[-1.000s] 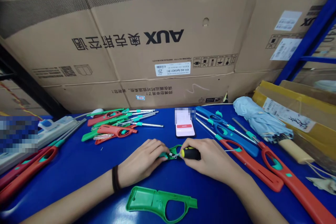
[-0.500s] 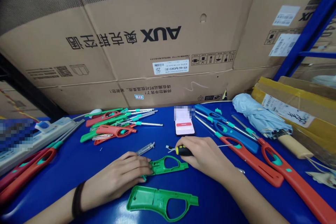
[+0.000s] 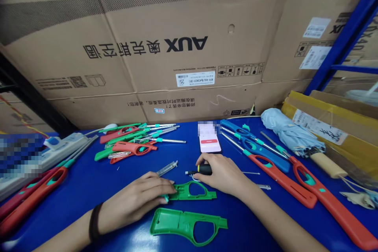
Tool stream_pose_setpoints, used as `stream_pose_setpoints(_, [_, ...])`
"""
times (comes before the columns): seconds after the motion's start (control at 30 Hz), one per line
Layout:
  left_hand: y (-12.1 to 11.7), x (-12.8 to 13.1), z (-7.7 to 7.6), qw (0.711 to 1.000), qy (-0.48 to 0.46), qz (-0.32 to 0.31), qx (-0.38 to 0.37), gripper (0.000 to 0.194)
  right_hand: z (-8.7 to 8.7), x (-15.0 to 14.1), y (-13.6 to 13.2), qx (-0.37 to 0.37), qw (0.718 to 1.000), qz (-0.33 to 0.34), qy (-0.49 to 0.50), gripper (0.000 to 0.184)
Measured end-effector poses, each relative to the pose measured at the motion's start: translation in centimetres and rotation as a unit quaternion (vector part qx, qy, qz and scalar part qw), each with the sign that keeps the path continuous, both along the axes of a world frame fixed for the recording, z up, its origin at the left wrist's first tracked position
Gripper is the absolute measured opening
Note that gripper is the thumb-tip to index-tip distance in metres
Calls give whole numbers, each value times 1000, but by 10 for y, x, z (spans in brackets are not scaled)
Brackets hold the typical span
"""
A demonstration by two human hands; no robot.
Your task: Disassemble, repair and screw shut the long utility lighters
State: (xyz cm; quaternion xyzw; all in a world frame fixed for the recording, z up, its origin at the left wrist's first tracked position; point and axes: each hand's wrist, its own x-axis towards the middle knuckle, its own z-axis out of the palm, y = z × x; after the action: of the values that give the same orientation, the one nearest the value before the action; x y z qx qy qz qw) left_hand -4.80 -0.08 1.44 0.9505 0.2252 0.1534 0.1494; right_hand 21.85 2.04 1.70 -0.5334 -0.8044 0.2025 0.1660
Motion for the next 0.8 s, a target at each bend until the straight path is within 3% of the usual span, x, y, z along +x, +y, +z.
stream_pose_setpoints(0.23, [10,10,-14,984,-105,139,28,23,-1,-10,13,-13,998,60,1,17])
stream_pose_setpoints(0.53, [8,5,-21,987,-14,119,109,27,0,-5,5,45,996,71,34,14])
stream_pose_setpoints(0.8, [8,6,-25,981,1,142,135,27,7,-16,-13,22,990,130,41,6])
